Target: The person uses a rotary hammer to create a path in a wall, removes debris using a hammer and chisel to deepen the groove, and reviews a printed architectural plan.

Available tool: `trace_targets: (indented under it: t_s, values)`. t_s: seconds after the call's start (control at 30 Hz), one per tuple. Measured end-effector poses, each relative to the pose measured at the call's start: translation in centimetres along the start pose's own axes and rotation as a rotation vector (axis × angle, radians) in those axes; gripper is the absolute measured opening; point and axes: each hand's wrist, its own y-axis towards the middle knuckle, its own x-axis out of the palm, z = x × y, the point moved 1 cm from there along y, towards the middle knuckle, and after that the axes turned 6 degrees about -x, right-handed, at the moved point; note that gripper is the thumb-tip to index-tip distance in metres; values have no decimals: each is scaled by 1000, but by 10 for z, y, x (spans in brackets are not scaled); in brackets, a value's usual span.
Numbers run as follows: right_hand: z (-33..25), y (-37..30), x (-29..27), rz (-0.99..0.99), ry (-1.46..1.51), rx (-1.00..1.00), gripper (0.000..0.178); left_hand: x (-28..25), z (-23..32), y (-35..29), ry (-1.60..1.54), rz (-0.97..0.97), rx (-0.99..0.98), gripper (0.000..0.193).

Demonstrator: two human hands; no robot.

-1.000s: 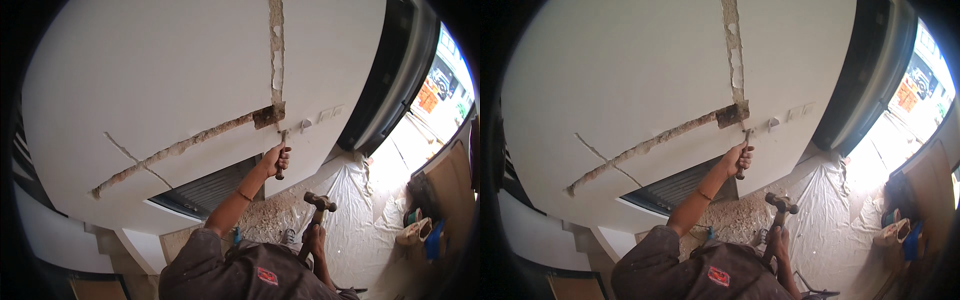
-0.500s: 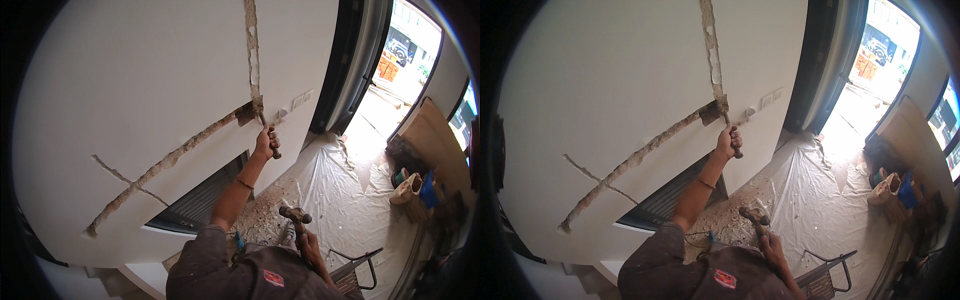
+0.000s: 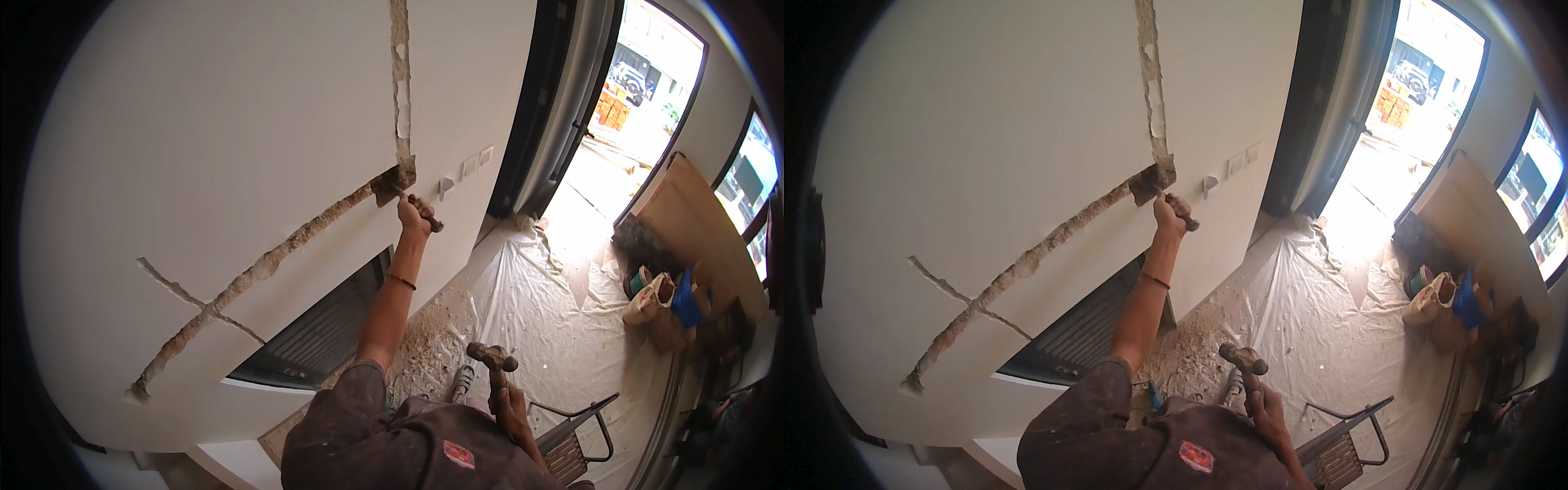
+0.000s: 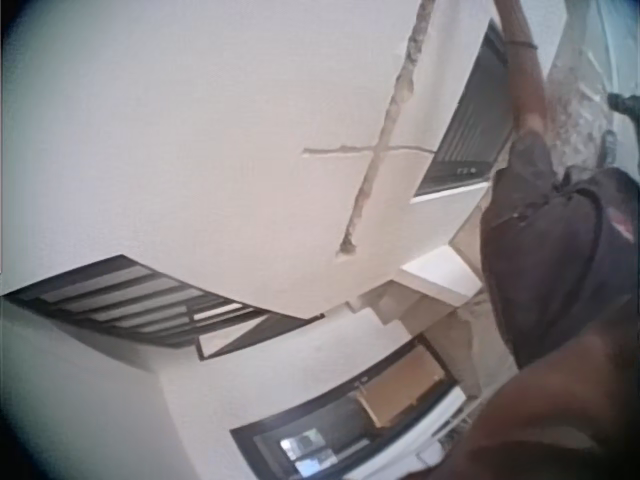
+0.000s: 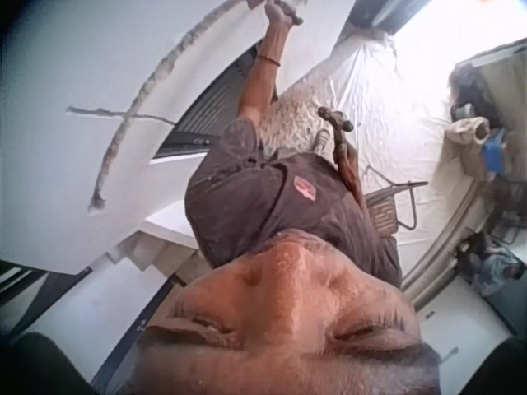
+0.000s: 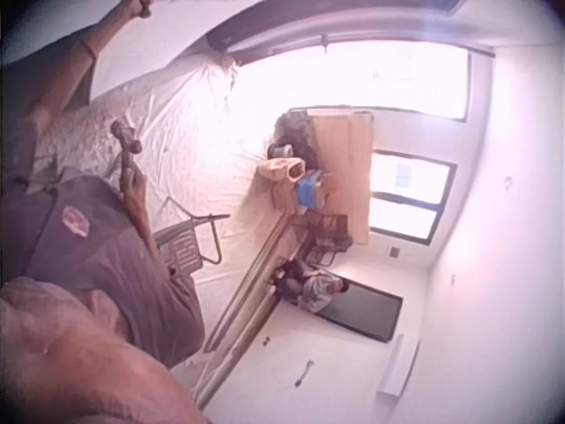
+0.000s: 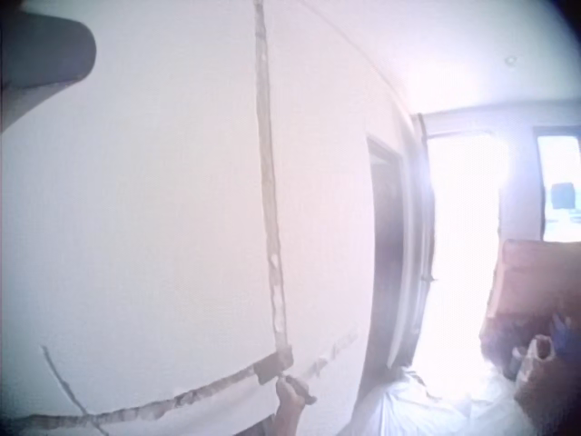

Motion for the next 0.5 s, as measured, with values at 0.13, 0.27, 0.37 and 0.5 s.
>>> trace_targets:
  t_s: [0.13,0.27,0.37,0.5]
  values:
    - [10,-8,-1,49,24,-18,61,7,-31,-27,-29,74,86,43]
    - [5,-6,3,69,11,-19,63,-8,2,0,146,-6,25,41]
    - [4,-9,2,77,26,0,63,-7,-5,-7,91,72,112,39]
    - [14,-17,2,122,46,11,64,2,-20,-25,143,149,182,38]
